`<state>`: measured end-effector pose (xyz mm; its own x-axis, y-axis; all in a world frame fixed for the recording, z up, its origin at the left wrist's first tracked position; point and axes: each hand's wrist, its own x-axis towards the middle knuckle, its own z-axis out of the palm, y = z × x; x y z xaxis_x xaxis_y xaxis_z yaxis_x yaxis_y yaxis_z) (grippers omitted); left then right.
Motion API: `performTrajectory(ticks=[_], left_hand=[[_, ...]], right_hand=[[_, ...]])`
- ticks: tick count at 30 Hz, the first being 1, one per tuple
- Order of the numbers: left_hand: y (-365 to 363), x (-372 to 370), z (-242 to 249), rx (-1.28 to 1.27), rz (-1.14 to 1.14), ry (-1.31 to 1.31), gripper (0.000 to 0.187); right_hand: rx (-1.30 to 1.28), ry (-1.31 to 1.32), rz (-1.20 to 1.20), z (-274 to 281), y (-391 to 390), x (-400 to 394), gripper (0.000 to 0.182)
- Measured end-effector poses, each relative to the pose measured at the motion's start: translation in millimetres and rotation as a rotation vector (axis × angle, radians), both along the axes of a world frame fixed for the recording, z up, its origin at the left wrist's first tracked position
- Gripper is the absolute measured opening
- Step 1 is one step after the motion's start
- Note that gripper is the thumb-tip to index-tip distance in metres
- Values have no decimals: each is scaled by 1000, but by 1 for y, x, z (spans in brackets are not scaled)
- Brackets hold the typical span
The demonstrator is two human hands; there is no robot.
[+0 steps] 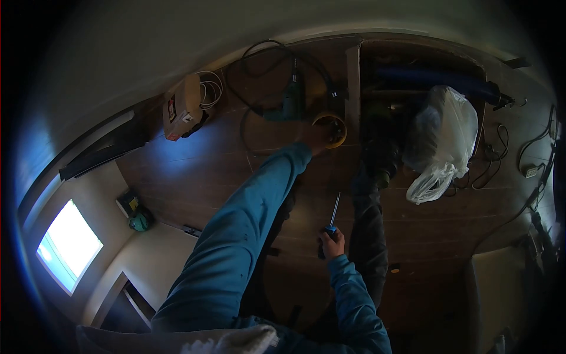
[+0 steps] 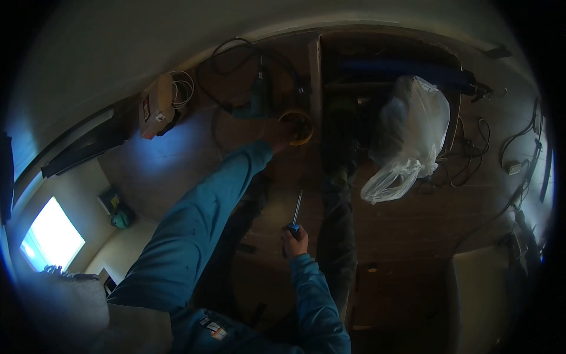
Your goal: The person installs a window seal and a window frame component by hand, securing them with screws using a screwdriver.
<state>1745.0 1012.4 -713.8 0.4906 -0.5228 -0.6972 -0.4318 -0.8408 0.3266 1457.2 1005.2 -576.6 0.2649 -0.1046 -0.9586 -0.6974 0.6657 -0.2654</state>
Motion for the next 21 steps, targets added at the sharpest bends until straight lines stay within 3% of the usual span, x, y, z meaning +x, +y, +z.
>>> performTrajectory(ticks=[2,4,12,14,18,20,21], left_hand=[[-4,-13,-39,45,-213,27,30],[-10,-21,-54,40,-228,-21,30],[-20,-30,-63,-50,-349,-56,28],[-31,-35,-66,123,-404,0,23],[-19,-35,-70,46,-357,-39,21],[-5,-32,-68,-211,-160,-42,26],[1,-31,-67,-207,-165,-40,26]], right_hand=[[53,49,-82,-2,3,-8,4],[50,57,-81,-6,3,-12,3],[64,31,-186,-2,4,-10,5],[67,20,-187,-3,2,-8,5],[64,21,-157,-3,1,-8,4],[84,29,-158,-4,1,-7,4],[104,37,-153,-2,2,-8,4]])
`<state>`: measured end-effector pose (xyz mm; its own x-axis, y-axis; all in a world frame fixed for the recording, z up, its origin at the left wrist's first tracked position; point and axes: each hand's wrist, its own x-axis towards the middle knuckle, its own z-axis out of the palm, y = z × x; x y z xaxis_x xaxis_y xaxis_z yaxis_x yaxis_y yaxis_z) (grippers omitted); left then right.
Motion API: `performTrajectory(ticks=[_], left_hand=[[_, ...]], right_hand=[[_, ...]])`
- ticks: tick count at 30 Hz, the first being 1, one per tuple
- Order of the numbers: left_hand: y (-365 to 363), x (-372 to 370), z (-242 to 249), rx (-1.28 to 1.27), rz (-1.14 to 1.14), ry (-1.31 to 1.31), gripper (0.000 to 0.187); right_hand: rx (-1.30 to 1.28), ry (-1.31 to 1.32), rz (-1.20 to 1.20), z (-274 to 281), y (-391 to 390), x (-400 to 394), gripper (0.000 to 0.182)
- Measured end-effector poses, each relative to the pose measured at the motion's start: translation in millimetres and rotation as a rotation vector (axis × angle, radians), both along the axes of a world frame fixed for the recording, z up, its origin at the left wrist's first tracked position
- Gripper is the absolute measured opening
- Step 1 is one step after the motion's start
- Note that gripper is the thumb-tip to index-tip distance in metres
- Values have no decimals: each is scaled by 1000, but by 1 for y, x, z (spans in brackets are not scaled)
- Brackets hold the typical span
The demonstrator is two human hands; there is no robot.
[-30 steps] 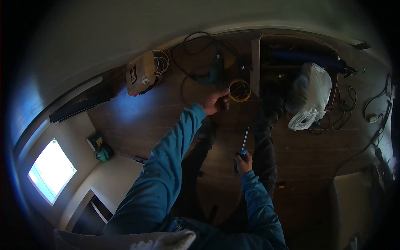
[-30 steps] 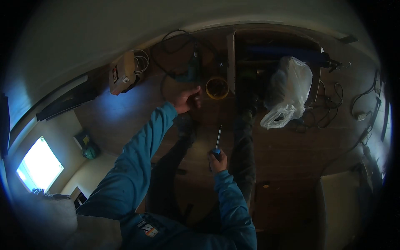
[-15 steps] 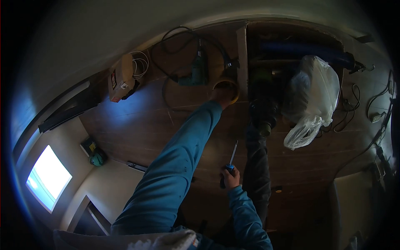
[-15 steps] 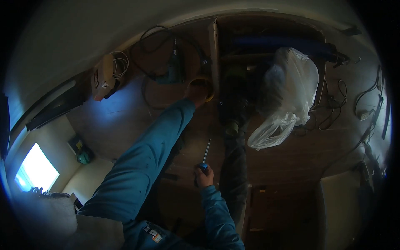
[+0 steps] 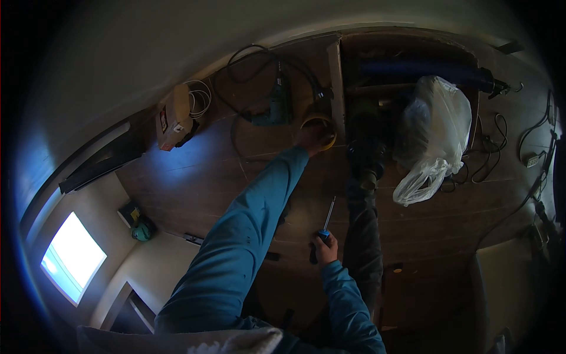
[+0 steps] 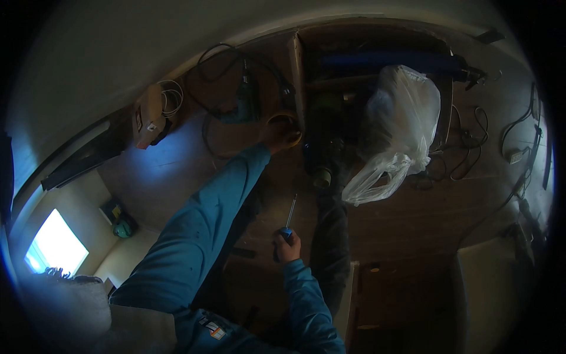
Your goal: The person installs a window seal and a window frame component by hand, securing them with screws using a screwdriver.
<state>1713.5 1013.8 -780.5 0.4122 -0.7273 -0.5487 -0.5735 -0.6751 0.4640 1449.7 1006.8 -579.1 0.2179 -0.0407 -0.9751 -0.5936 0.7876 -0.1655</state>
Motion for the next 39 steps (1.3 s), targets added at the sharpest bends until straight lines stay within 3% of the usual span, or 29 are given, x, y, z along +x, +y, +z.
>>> performTrajectory(ticks=[2,6,8,9,11,12,14,18,20,22,25,26,27,30,34,37,39], left_hand=[[19,3,-13,-241,641,342,31],[30,20,-2,-184,893,613,34],[15,33,42,-111,1165,836,31],[16,35,41,-110,1169,835,31],[29,29,27,-276,1484,1152,24],[37,24,35,-265,1491,1153,24],[40,31,81,-183,1574,1420,20],[39,16,198,-60,1572,1581,21],[29,8,270,-99,1328,1659,20],[16,-3,350,-93,1254,1638,21],[-22,-19,478,-147,1138,1618,22],[-31,-27,515,-195,1105,1617,23],[-30,-36,530,-216,1067,1636,23],[-39,-50,584,-308,1029,1797,22],[-64,-84,669,-184,1010,1618,20],[-61,-97,678,-208,853,1856,21],[-63,-105,671,-169,767,1888,22]], right_hand=[[-6,-13,-3,1,1,2,5],[-4,14,-55,3,2,10,6],[-11,-3,-17,0,2,10,6],[-15,-14,20,-1,2,9,6],[-19,-19,32,-1,1,9,7],[-27,-26,41,4,0,8,7],[-24,-36,69,18,-2,10,7],[-81,-202,36,83,-36,28,8],[-177,-275,-52,136,-66,52,8],[-274,-346,-146,189,-87,70,9],[-323,-575,-67,272,-122,83,12],[-482,-575,154,311,-135,88,16],[-649,-554,376,346,-144,89,19],[-835,-502,355,414,-149,73,28],[-826,-485,354,504,-150,39,34],[-965,-542,392,506,-129,-17,41],[-920,-604,332,538,-118,-54,46]])
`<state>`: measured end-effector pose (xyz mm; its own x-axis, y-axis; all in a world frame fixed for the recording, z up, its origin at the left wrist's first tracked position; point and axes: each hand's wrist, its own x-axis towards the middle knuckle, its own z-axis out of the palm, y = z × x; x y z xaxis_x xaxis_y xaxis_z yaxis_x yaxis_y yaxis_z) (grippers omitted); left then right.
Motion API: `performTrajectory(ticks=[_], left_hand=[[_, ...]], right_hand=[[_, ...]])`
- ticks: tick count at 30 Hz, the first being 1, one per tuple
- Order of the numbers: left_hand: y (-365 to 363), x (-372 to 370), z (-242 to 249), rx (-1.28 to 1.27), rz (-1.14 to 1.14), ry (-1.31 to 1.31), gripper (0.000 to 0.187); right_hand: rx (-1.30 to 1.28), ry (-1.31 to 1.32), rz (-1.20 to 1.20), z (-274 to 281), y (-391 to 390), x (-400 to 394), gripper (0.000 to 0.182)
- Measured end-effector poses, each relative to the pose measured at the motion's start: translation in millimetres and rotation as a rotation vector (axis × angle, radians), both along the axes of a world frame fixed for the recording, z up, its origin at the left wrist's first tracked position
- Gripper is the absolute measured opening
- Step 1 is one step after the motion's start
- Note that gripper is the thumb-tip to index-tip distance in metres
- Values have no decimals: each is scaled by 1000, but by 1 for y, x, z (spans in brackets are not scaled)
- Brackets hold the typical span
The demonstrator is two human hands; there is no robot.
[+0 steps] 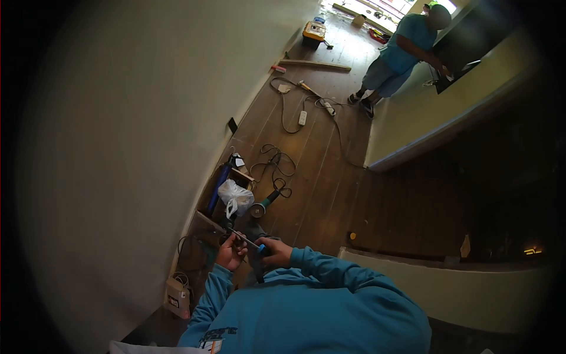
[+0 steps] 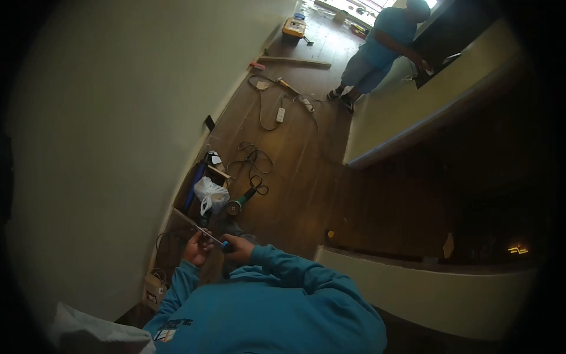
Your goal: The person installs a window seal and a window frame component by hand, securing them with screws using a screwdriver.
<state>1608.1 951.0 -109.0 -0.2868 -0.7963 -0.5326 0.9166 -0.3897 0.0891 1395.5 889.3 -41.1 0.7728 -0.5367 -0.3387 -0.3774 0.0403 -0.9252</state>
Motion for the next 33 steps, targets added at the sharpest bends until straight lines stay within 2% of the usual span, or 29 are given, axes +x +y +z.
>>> performTrajectory(ticks=[2,3,4,5,6,7,8,10,13,17,19,20,23,28,29,31,33], left_hand=[[3,-13,10,-15,-61,19,23],[4,-22,20,-41,-145,-53,23],[0,-32,35,-72,-228,-127,23],[0,-48,61,-52,-283,-288,21],[-2,-59,65,-70,-301,-299,21],[-4,-70,69,-127,-433,-359,20],[-7,-81,72,-181,-565,-419,19],[-15,-109,85,-220,-629,-439,17],[-39,-153,111,-388,-788,-517,17],[-85,-218,122,-480,-857,-474,19],[-114,-259,126,-536,-899,-417,20],[-128,-282,127,-536,-922,-413,20],[-174,-359,136,-637,-941,-580,23],[-243,-496,164,-750,-971,-657,22],[-256,-520,167,-791,-985,-648,22],[-281,-565,168,-836,-1031,-633,21],[-303,-615,166,-812,-1049,-462,21]], right_hand=[[103,-206,-164,24,16,-31,51],[223,-256,-196,42,17,-47,53],[201,-266,-213,53,19,-58,53],[246,-325,-362,61,23,-67,53],[293,-387,-509,64,27,-74,53],[173,-381,-620,60,27,-79,51],[161,-396,-636,55,28,-87,51],[56,-392,-855,50,25,-104,46],[-96,-424,-970,50,13,-129,41],[-41,-571,-1042,55,-11,-190,41],[-243,-520,-1150,51,-29,-231,41],[-244,-519,-1174,51,-38,-252,41],[-275,-494,-1282,62,-71,-318,40],[-357,-529,-1382,91,-117,-436,38],[-355,-533,-1405,92,-127,-459,38],[-540,-496,-1467,92,-142,-508,36],[-583,-481,-1547,112,-152,-549,35]])
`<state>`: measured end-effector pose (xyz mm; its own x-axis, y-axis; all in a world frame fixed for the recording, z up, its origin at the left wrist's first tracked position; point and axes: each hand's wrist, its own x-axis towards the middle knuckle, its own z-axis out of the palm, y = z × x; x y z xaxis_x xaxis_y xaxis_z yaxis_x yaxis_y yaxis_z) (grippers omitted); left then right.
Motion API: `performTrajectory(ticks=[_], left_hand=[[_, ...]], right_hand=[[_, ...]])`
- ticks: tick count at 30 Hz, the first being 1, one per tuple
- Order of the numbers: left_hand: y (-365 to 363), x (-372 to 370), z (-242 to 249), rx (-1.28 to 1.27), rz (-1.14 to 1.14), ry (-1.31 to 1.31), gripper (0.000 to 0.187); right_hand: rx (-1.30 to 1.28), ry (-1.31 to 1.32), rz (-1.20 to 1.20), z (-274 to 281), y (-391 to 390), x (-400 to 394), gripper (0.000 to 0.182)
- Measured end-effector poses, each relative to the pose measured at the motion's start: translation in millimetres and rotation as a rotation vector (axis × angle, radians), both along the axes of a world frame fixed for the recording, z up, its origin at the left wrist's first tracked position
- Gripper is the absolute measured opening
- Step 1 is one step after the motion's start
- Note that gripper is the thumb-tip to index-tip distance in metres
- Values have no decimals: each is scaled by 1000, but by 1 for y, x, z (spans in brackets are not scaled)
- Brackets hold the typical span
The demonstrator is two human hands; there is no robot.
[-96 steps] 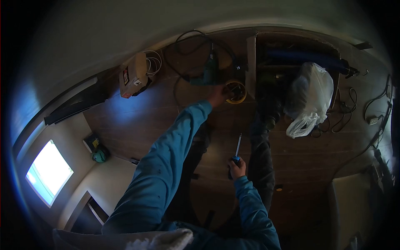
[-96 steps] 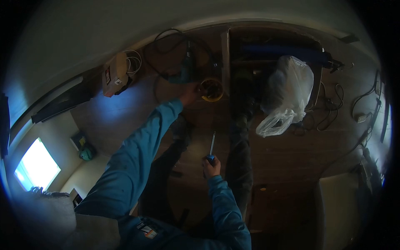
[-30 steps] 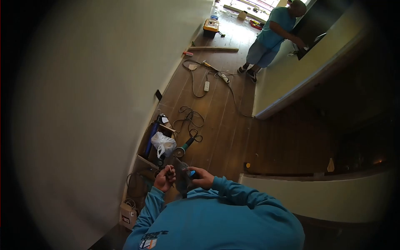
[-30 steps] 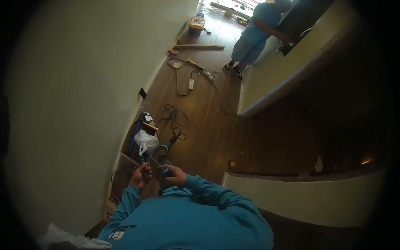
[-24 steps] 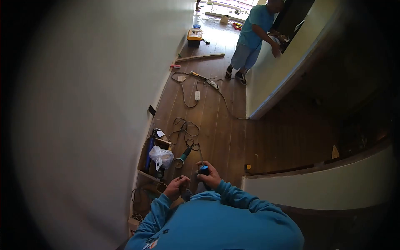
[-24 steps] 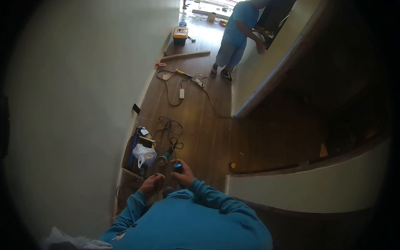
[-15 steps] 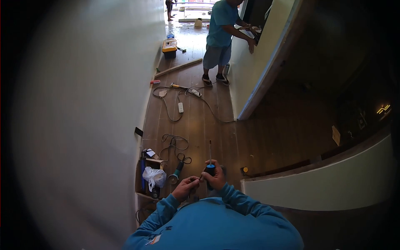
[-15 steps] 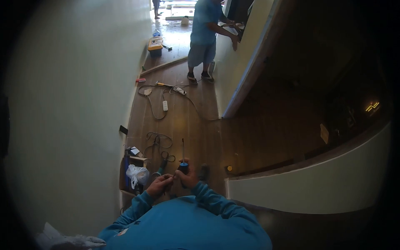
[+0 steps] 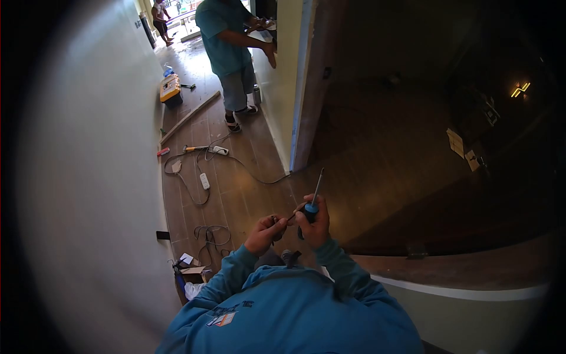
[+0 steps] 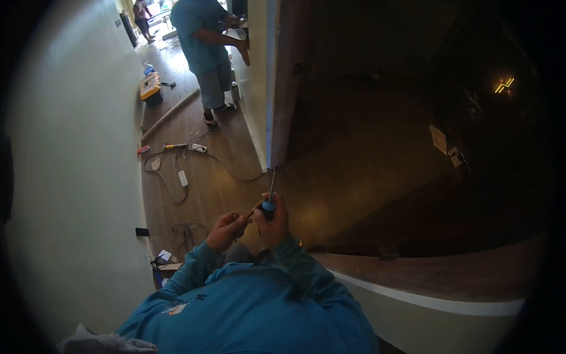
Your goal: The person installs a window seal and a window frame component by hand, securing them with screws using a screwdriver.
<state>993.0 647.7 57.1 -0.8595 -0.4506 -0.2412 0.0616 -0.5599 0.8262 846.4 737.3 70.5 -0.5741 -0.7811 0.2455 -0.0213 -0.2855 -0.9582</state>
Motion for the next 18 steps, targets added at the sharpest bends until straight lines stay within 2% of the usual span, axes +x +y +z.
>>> performTrajectory(ticks=[3,6,9,13,14,15,16,18], left_hand=[[-30,-75,16,-76,-165,10,21],[-61,-146,-2,-117,-301,-22,22],[-88,-222,2,-96,-367,-40,24],[-130,-327,-23,-3,-436,22,26],[-140,-354,-17,-91,-516,0,27],[-151,-384,-12,-186,-584,-12,29],[-160,-416,-9,-188,-547,9,29],[-171,-466,-10,-247,-780,53,31]], right_hand=[[-9,-41,-136,0,-14,-53,34],[-2,-83,-248,-10,-29,-107,34],[-9,-35,-374,-16,-51,-171,36],[18,24,-561,-31,-84,-260,37],[19,33,-545,-28,-89,-280,37],[23,9,-633,-26,-93,-303,38],[28,-11,-711,-26,-95,-327,40],[-5,-18,-780,-40,-95,-370,49]])
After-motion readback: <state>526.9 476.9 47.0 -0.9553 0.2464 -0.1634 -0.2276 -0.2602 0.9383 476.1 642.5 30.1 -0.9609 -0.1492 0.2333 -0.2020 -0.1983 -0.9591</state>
